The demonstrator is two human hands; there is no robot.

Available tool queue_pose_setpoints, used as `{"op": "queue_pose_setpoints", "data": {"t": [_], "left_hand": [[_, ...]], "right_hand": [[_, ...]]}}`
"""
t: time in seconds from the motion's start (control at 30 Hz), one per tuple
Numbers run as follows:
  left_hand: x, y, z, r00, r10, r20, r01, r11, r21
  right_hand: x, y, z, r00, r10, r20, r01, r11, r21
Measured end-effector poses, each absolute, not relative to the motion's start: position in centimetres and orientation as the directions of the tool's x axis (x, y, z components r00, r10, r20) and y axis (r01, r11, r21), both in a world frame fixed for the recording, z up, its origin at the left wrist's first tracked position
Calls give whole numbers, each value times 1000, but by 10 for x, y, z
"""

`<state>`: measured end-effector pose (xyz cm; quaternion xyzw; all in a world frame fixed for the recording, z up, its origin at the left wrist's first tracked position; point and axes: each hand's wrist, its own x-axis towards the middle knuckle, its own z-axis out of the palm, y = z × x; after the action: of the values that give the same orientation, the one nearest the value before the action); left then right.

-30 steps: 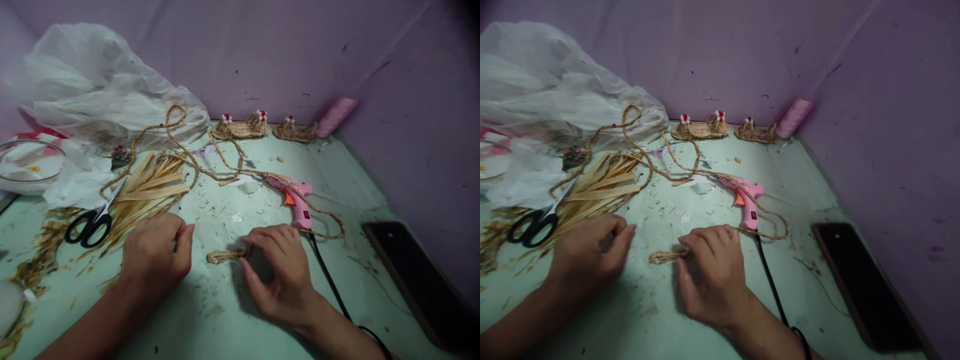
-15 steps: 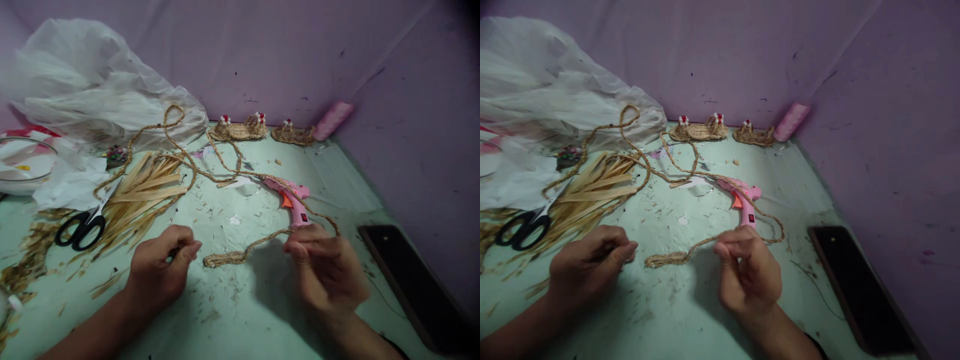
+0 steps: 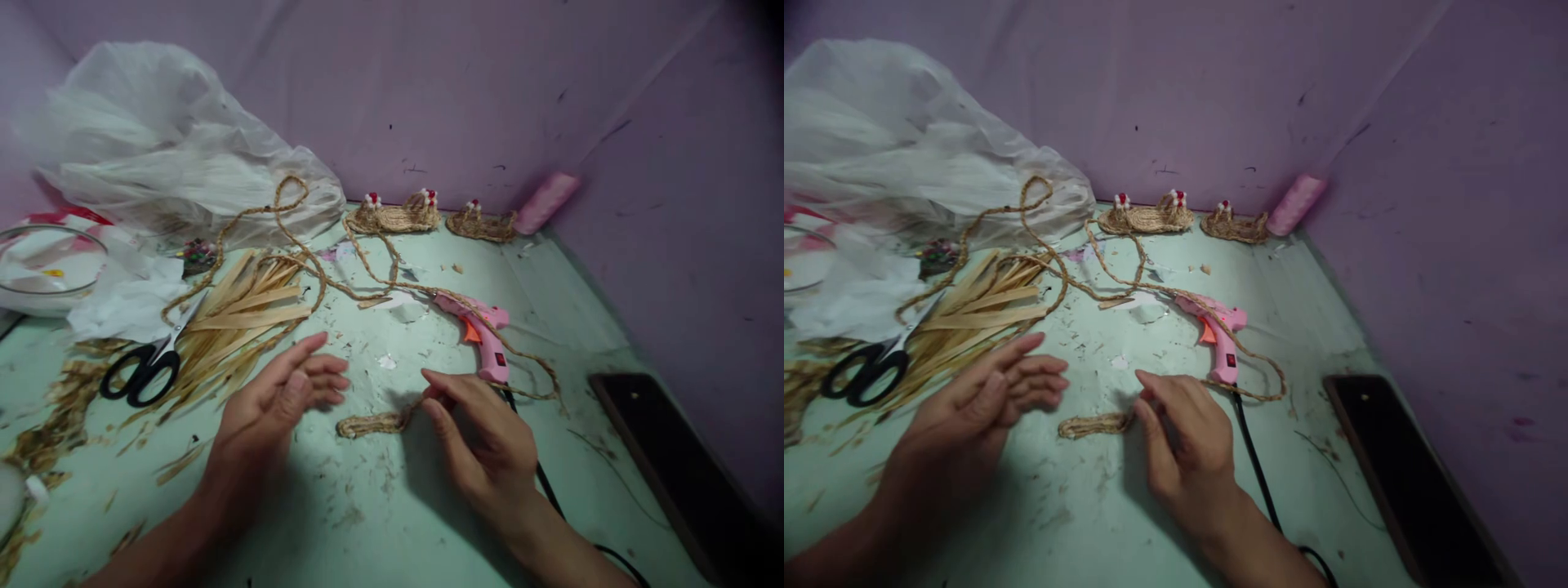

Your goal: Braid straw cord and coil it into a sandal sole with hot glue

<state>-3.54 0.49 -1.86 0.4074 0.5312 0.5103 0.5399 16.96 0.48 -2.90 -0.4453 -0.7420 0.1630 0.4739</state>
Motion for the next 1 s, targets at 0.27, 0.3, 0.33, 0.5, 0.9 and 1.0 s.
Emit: {"op": "queue_pose_setpoints", "data": {"t": [0.27, 0.3, 0.33, 0.5, 0.9, 1.0], "left_hand": [[-23, -1, -6, 244, 894, -377, -589, 445, 674], [-21, -4, -6, 264, 889, -373, -569, 456, 685], [-21, -7, -5, 291, 883, -368, -536, 469, 702], [-36, -8, 1, 340, 920, -194, -152, 257, 954], [-16, -9, -24, 349, 870, 347, 643, -492, 587], [-12, -11, -35, 371, 839, 399, 668, -539, 513]], "right_hand": [[161, 1, -17, -199, 809, 553, 483, 572, -663], [159, 0, -16, -200, 817, 541, 465, 565, -682], [156, 0, -14, -216, 830, 515, 439, 553, -708], [153, 0, -6, -421, 846, 326, 387, 492, -780], [177, 6, -24, -513, 729, 454, 560, 685, -467], [173, 5, -28, -547, 697, 465, 591, 714, -375]]}}
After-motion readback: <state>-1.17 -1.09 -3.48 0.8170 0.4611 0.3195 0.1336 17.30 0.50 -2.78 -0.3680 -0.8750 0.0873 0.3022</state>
